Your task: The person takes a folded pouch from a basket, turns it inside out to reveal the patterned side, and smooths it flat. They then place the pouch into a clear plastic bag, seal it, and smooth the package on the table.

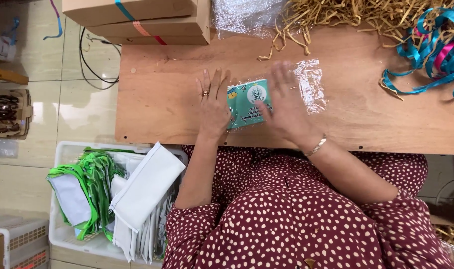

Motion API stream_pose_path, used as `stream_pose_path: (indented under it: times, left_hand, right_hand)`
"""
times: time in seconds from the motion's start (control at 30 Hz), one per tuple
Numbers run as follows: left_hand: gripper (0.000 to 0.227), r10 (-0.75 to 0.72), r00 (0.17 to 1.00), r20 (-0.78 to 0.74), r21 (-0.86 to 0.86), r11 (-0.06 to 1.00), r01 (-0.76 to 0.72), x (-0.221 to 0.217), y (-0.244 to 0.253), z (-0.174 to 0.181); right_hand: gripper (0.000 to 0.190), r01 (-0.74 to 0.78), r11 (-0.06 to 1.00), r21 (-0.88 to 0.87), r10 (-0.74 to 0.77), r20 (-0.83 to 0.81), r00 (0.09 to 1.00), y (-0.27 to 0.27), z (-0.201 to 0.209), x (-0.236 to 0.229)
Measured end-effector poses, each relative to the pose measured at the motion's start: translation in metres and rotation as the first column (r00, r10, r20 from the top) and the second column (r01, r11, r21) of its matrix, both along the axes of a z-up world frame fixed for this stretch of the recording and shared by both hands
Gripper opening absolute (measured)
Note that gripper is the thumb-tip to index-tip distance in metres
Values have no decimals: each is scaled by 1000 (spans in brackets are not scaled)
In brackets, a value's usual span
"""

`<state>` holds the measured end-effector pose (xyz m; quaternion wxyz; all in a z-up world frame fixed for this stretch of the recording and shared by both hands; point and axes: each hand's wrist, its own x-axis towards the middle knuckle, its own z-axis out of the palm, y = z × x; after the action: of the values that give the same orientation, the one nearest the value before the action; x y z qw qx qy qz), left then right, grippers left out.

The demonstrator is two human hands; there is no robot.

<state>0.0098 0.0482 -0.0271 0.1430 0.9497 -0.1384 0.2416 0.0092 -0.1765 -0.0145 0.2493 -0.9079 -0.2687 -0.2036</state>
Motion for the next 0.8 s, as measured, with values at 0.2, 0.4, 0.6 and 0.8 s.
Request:
stream_pose_path:
  times: [0.2, 0.4, 0.6, 0.8]
  left_hand:
    - [66, 74, 925, -372, 168, 986, -11, -1, 0, -38]
    - [74, 147, 903, -403, 234, 971, -54, -8, -11, -4]
    - [80, 198, 876, -439, 259, 962, -87, -6, -15, -5]
    - [83, 204, 857, -473, 265, 961, -82, -5, -14, -10]
  right_hand:
    - [92, -276, 949, -154, 214, -331, 919, 64, -21, -17]
    - [93, -179, 925, -335, 36, -394, 919, 32, -5, -1]
    - [84, -47, 966, -255, -60, -398, 916, -26, -15, 16]
    - [82, 207, 949, -236, -290, -406, 866, -114, -27, 43]
